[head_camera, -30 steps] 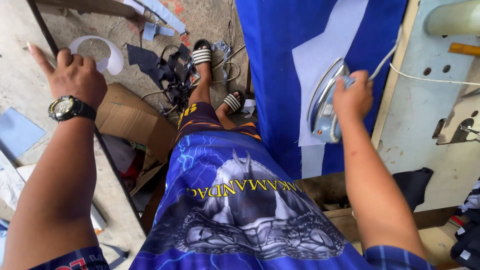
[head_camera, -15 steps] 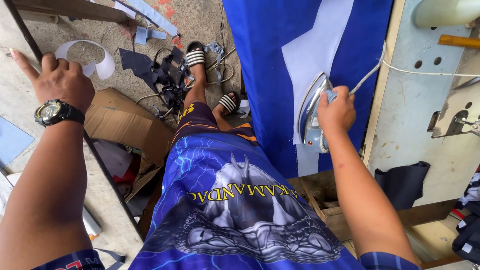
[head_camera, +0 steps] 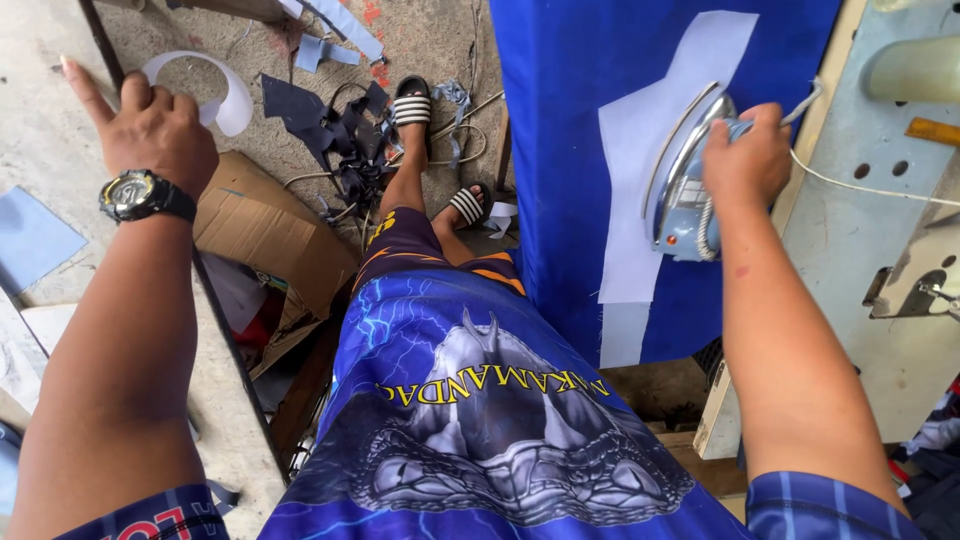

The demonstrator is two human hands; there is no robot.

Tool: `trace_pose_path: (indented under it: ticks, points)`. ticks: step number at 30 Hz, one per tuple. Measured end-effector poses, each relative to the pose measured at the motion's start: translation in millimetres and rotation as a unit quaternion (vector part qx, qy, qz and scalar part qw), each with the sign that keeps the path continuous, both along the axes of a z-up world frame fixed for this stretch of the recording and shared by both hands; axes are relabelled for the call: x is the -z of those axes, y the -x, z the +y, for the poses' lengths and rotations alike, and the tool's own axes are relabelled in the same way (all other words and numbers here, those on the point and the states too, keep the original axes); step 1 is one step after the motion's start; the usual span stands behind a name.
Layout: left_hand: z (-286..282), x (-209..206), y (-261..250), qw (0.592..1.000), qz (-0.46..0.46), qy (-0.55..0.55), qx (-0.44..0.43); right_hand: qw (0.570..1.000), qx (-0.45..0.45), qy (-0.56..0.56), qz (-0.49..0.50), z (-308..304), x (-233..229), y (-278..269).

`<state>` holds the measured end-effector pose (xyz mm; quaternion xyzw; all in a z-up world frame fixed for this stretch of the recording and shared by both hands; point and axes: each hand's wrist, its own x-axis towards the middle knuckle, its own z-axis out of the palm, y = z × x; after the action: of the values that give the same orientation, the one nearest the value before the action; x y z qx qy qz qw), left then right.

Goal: The person irons a white paper pattern onto a blue fabric using a steam iron. They repeatedly position the paper, press it with the iron, and adjust the fabric on the work surface.

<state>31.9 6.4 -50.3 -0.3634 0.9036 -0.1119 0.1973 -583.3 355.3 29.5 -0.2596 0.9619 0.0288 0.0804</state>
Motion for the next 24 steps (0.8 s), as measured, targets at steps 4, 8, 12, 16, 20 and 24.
trace_pose_path:
  ticks: [4,8,12,16,20,24]
  points:
    - [1.6,8.3,-10.0,0.999,0.028,0.033,0.023,1.0,-0.01,0.008,0.009,-12.2,1.3,10.4]
    - [-0.8,14.8,-12.5,0.994,0.071,0.054,0.056,0.999,-0.024,0.012,0.019,-10.6,1.2,1.9]
    - [0.6,5.9,-5.7,0.996,0.065,0.044,0.042,0.999,-0.031,-0.003,0.022,-6.6,4.9,-23.4]
    - [1.5,-14.3,13.0,1.0,0.019,0.003,0.001,0.999,-0.038,-0.011,-0.002,-2.3,4.2,-56.9]
    - [2.8,-15.7,13.5,1.0,0.024,-0.002,-0.002,0.997,-0.078,-0.022,-0.017,26.8,6.7,-93.3]
    - [1.8,-7.9,9.2,0.999,0.035,0.009,0.006,0.996,-0.079,-0.034,-0.031,81.3,3.5,-131.2]
